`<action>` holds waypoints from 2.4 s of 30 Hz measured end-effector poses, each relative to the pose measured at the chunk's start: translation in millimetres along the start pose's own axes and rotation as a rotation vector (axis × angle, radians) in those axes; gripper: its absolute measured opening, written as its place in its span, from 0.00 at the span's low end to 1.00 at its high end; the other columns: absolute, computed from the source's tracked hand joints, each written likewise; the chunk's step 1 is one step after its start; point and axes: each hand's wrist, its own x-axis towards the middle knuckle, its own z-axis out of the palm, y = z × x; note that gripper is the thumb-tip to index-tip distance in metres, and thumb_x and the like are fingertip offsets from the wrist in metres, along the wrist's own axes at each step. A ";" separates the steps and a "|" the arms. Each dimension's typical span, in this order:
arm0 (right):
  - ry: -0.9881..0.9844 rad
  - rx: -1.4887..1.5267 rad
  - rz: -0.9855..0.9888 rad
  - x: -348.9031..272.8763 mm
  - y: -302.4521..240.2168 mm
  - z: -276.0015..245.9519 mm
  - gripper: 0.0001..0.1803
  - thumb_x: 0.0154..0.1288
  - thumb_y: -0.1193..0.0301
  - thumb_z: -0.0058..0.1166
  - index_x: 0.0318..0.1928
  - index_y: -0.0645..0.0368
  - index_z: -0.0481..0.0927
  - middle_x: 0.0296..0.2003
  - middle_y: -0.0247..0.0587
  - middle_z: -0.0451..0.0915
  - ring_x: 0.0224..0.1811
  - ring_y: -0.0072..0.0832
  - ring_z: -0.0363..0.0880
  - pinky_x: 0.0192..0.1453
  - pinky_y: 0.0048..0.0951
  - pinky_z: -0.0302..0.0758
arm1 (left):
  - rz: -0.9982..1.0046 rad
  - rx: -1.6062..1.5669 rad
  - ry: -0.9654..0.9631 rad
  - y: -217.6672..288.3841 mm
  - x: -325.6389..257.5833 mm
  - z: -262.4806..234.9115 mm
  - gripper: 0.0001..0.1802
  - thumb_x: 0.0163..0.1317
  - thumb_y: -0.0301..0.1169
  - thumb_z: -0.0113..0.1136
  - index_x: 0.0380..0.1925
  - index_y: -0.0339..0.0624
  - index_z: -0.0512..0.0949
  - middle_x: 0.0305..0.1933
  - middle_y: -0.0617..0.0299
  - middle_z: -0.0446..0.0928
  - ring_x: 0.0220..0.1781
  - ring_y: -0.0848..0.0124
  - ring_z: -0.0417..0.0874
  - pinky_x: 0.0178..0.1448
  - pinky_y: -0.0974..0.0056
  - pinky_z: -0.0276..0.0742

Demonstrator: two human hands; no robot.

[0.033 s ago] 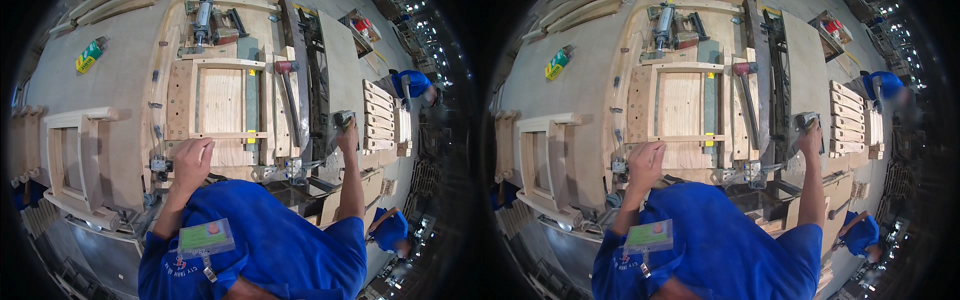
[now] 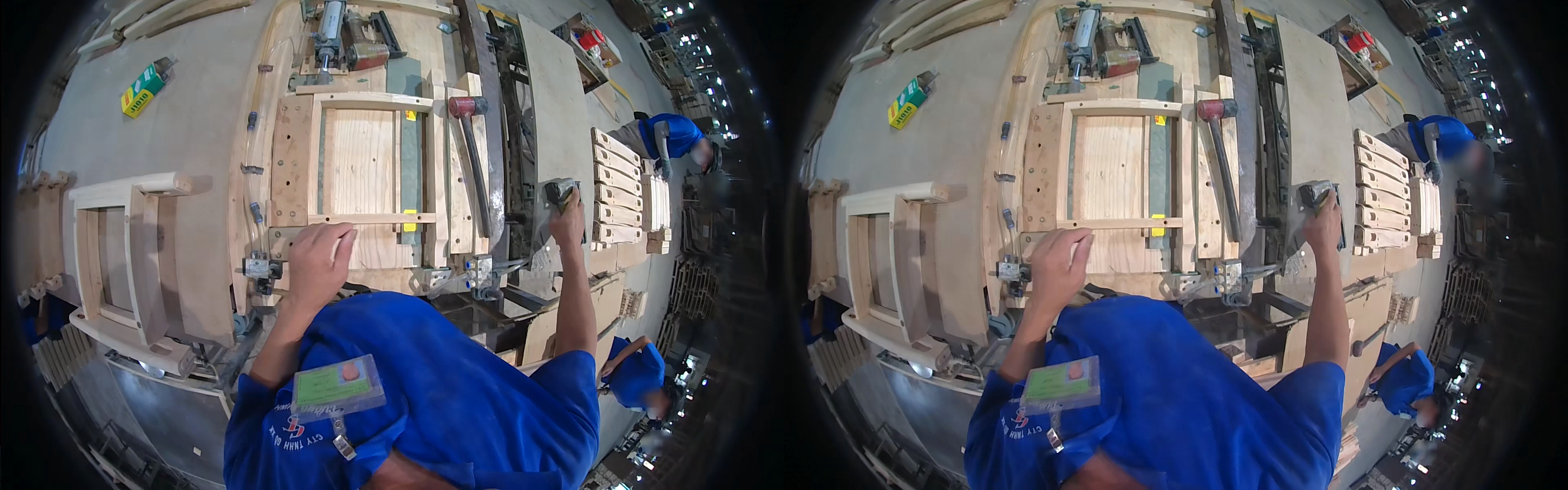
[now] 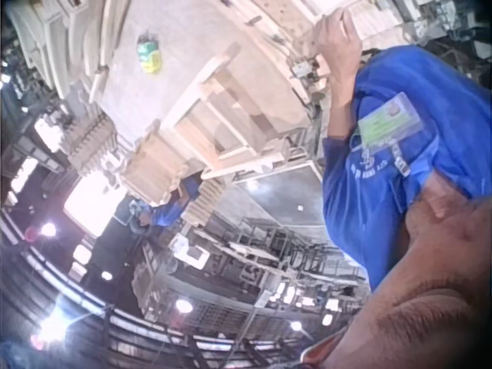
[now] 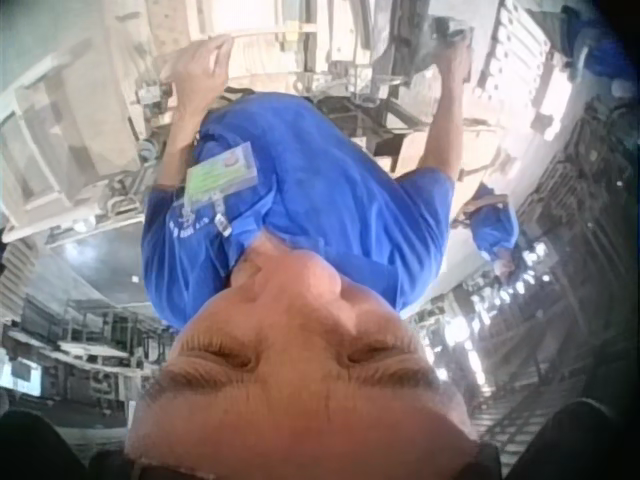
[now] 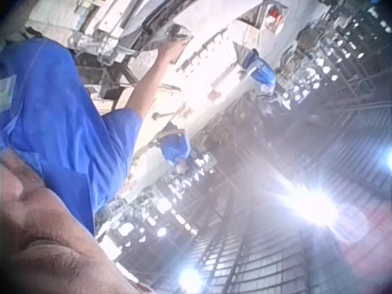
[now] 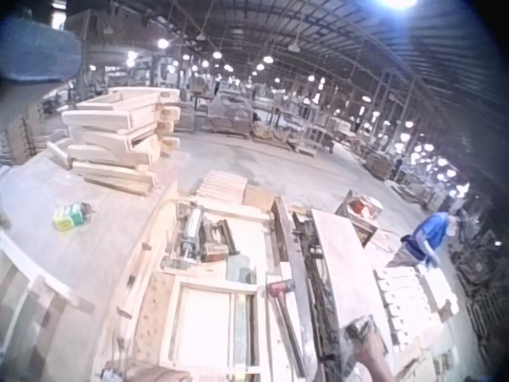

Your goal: The person assembles wooden chair frames on a workbench. They place wooden slats into a jig, use a pneumatic nail gun to fasten joints, and repeatedly flip and reposition the frames to access different sides. Completed frames are moved aside while new pieces are brought into the jig for assembly.

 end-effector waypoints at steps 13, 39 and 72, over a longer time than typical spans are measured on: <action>-0.380 0.850 0.385 -77.1 -73.3 -113.1 0.16 0.75 0.60 0.65 0.47 0.61 0.83 0.22 0.34 0.79 0.18 0.20 0.77 0.22 0.28 0.73 | -0.351 -0.424 -0.584 -11.4 -3.7 86.5 0.11 0.73 0.36 0.67 0.44 0.38 0.87 0.42 0.50 0.90 0.45 0.53 0.91 0.51 0.56 0.84; -0.471 0.729 0.200 -143.4 -225.0 -0.4 0.09 0.78 0.69 0.61 0.43 0.64 0.81 0.22 0.31 0.77 0.17 0.18 0.72 0.19 0.27 0.68 | -0.717 -0.672 -0.989 -3.3 -4.8 189.3 0.25 0.76 0.47 0.64 0.49 0.30 0.82 0.29 0.52 0.85 0.30 0.63 0.85 0.38 0.52 0.79; -0.442 1.084 0.136 94.4 -308.3 40.5 0.10 0.74 0.71 0.63 0.36 0.66 0.82 0.19 0.35 0.76 0.14 0.23 0.71 0.18 0.30 0.68 | -0.673 -0.508 -0.346 -43.2 179.9 226.4 0.21 0.72 0.47 0.65 0.42 0.37 0.86 0.39 0.39 0.87 0.45 0.43 0.90 0.51 0.45 0.82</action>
